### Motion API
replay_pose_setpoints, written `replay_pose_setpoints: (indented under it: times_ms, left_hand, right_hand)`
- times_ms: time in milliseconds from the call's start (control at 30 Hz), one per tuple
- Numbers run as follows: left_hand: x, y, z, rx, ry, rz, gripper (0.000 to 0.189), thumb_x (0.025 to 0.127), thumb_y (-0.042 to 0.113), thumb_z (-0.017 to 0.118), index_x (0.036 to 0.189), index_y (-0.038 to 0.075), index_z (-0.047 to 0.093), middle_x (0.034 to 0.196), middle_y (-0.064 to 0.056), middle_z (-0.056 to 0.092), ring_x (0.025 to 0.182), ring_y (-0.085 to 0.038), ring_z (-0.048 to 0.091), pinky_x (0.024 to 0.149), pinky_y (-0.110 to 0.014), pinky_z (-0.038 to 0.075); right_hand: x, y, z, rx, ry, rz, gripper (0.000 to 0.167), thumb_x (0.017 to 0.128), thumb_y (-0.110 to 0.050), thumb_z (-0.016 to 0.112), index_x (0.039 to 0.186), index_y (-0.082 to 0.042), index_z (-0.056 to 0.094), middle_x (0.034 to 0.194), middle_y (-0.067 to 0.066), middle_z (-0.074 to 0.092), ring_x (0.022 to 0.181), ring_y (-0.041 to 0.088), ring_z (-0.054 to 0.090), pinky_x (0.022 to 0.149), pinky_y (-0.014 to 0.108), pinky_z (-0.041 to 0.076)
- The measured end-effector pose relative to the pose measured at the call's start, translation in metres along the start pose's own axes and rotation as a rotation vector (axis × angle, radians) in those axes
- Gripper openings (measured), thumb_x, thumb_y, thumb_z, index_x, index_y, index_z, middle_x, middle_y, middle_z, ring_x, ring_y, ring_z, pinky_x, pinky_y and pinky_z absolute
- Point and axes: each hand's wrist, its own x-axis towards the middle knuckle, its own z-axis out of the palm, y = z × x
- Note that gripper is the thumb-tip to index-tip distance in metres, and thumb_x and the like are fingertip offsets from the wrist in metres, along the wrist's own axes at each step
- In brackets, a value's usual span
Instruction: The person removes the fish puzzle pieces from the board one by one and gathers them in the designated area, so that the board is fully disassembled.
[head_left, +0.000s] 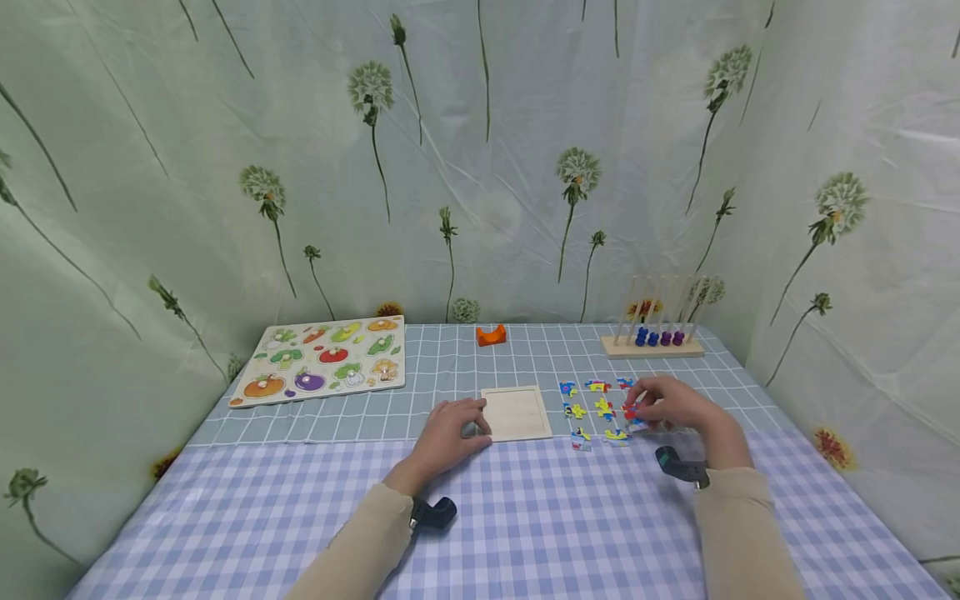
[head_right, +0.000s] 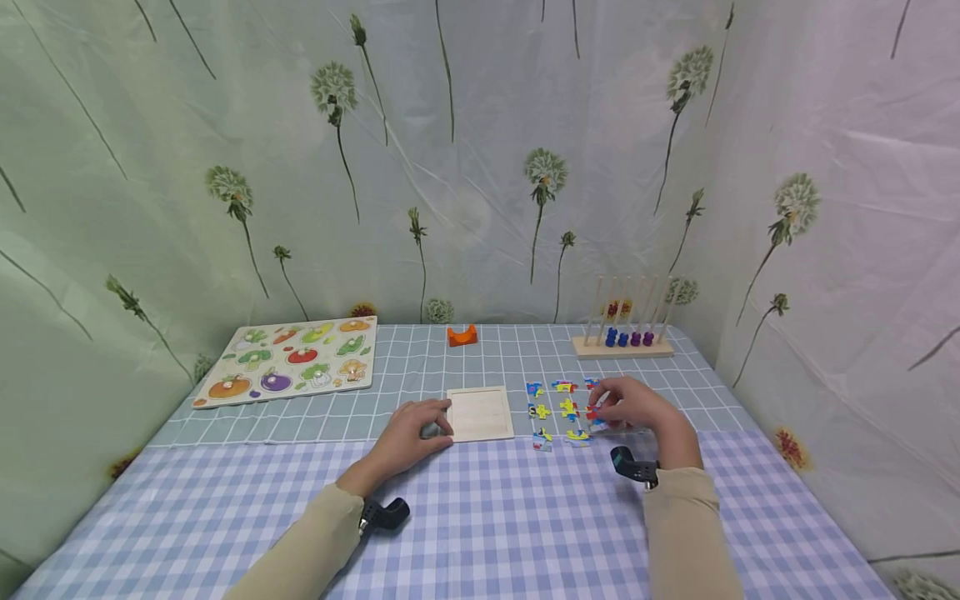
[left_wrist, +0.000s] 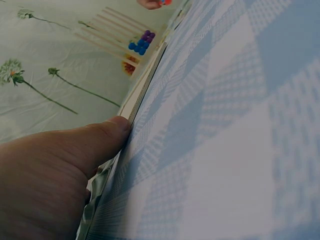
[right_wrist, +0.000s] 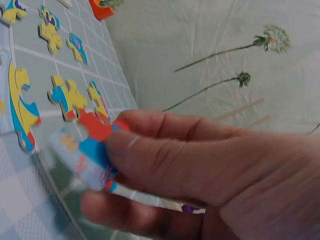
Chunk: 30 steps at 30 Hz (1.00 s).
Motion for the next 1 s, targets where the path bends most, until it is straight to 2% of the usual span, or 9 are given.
replay_pose_setpoints:
  times_ms: [300, 500, 733, 1000]
  left_hand:
    - [0.0, -0.001, 0.0, 0.002, -0.001, -0.001, 0.008, 0.087, 0.028, 0.077, 0.088, 0.025, 0.071, 0.144, -0.006, 0.06, 0.14, -0.031, 0.049, 0.119, -0.061, 0.025]
    - [0.0, -0.001, 0.0, 0.005, 0.003, -0.001, 0.008, 0.087, 0.029, 0.077, 0.089, 0.025, 0.071, 0.144, -0.006, 0.06, 0.139, -0.03, 0.049, 0.12, -0.061, 0.025]
    - [0.001, -0.001, 0.0, -0.001, 0.001, -0.004, 0.008, 0.087, 0.028, 0.077, 0.088, 0.025, 0.071, 0.143, -0.007, 0.06, 0.139, -0.03, 0.049, 0.12, -0.062, 0.025]
    - [0.001, -0.003, 0.001, 0.021, -0.007, -0.002, 0.009, 0.086, 0.03, 0.078, 0.089, 0.025, 0.071, 0.144, -0.005, 0.06, 0.139, -0.028, 0.05, 0.12, -0.061, 0.026]
  right_hand:
    - [-0.004, 0.012, -0.002, -0.018, -0.02, 0.085, 0.019, 0.091, -0.009, 0.068, 0.109, -0.006, 0.066, 0.078, 0.003, 0.06, 0.067, 0.017, 0.053, 0.058, 0.027, 0.043]
    - [-0.004, 0.015, -0.002, -0.039, -0.029, 0.127, 0.021, 0.09, -0.01, 0.069, 0.11, -0.006, 0.067, 0.081, 0.004, 0.06, 0.073, 0.018, 0.053, 0.063, 0.029, 0.043]
    - [-0.004, 0.018, -0.004, -0.082, -0.035, 0.121, 0.016, 0.088, -0.012, 0.071, 0.103, -0.007, 0.069, 0.082, 0.003, 0.062, 0.074, 0.018, 0.055, 0.066, 0.029, 0.043]
    - [-0.005, 0.02, -0.003, -0.07, -0.014, 0.133, 0.018, 0.087, -0.013, 0.072, 0.101, -0.006, 0.064, 0.08, 0.004, 0.062, 0.074, 0.018, 0.055, 0.066, 0.029, 0.043]
